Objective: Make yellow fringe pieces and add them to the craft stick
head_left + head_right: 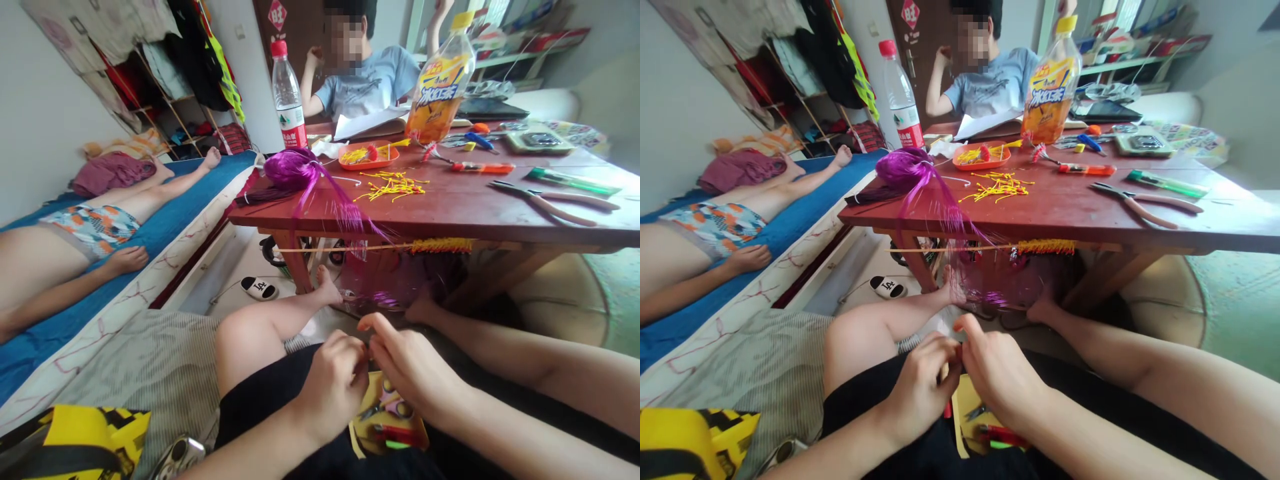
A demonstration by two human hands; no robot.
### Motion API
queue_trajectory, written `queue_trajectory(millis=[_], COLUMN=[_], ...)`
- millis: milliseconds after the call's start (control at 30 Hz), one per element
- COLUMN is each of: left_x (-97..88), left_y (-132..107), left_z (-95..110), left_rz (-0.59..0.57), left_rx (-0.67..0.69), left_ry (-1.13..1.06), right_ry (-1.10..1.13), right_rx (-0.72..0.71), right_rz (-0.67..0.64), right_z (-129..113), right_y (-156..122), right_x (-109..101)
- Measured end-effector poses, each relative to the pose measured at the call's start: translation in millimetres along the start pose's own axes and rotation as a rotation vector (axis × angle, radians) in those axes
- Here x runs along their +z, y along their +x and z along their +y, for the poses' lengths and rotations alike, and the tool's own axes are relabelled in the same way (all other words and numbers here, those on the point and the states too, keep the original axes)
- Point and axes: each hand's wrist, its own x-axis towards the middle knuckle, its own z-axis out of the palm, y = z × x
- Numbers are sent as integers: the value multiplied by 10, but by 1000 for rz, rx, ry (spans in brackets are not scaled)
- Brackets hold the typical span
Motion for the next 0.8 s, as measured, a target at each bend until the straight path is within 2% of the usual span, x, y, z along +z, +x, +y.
queue_trajectory(millis=[67, 133, 200, 233, 267, 400, 467, 533, 633, 700, 800], left_x=[-2, -9, -6, 0, 7, 18, 7, -6, -19, -19, -11], left_y=[54, 89, 99, 96, 89, 46, 26, 10, -9, -26, -66], left_z=[-7, -9, -7, -4, 0, 31, 54, 80, 127, 158, 189], left_rz=[-36, -106, -159, -175, -182, -164, -127, -57, 42, 58, 43], left_rx=[-437, -770, -914, -935, -939, -956, -878, -689, -421, -343, -263], left_ry=[-422, -823, -1046, -1081, -1090, -1106, -1012, -816, -504, -391, -285], right_ry=[-161, -398, -643, -722, -748, -678, -575, -443, -262, -161, 28], right_rx=[-287, -667, -975, -1051, -1064, -960, -852, -677, -328, -118, 78], right_rz=[-36, -51, 2, 34, 56, 70, 61, 68, 79, 38, -45], right_z=[18, 51, 79, 86, 88, 77, 70, 54, -3, -56, -117], right_y=[-41, -84, -123, -139, -153, -187, -190, -190, -191, -189, -168], right_x=[-70, -145, -210, -231, -244, -206, -148, -88, -39, -45, -75])
